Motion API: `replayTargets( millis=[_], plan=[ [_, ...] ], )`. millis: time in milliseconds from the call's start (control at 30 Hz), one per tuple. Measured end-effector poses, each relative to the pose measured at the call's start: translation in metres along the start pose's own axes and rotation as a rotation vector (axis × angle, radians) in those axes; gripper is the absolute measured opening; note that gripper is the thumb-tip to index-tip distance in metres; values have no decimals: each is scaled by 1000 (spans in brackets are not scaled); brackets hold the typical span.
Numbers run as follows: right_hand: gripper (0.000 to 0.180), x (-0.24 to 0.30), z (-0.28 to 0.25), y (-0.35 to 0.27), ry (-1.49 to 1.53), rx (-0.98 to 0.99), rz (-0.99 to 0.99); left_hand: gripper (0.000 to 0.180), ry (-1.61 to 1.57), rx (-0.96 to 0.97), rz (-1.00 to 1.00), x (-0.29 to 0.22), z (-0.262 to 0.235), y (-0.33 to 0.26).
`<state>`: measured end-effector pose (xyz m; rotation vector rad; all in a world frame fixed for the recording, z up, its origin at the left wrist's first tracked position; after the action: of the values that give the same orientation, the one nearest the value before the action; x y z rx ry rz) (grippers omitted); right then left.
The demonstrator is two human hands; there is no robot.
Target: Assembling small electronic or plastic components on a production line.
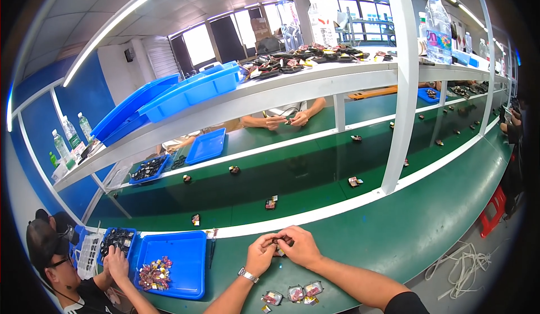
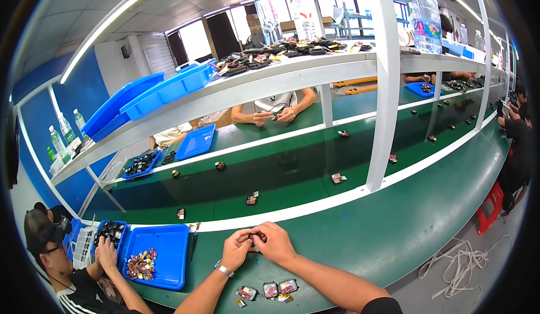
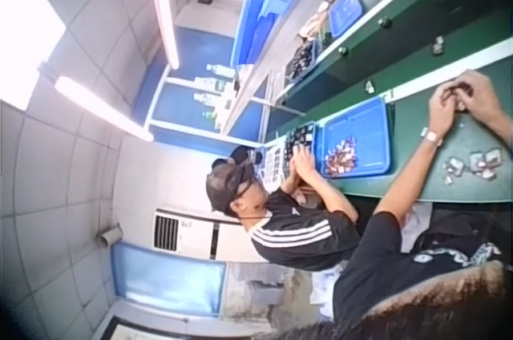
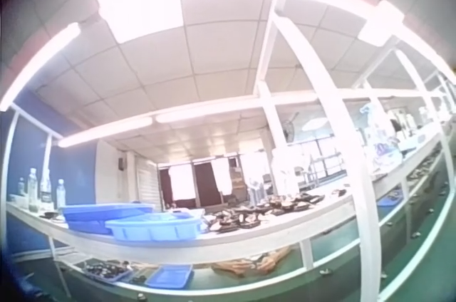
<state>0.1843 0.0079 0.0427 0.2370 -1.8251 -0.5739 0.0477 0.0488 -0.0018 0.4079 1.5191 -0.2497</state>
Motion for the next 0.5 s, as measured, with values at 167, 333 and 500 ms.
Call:
replayTargets(
  millis=[167,333,500],
  plan=[
    [12,1,0,-1,-33,-2,-31,23,64,-41,12,5,-1,2],
    [12,8,7,-5,-23,28,-56,21,151,-88,11,8,-7,0],
    [7,-20,2,23,61,-6,203,28,93,-157,95,-15,-11,-2]
  ],
)
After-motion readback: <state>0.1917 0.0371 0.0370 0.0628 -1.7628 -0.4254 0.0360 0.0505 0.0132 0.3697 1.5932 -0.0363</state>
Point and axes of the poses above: each hand's wrist, its own y-axis towards the middle knuckle, its own z-axis out of the palm, x = y × z, the point moved 7 cm from there along y, towards the middle knuckle, and after that the axes turned 2 degrees about y, right-handed, at the moved point
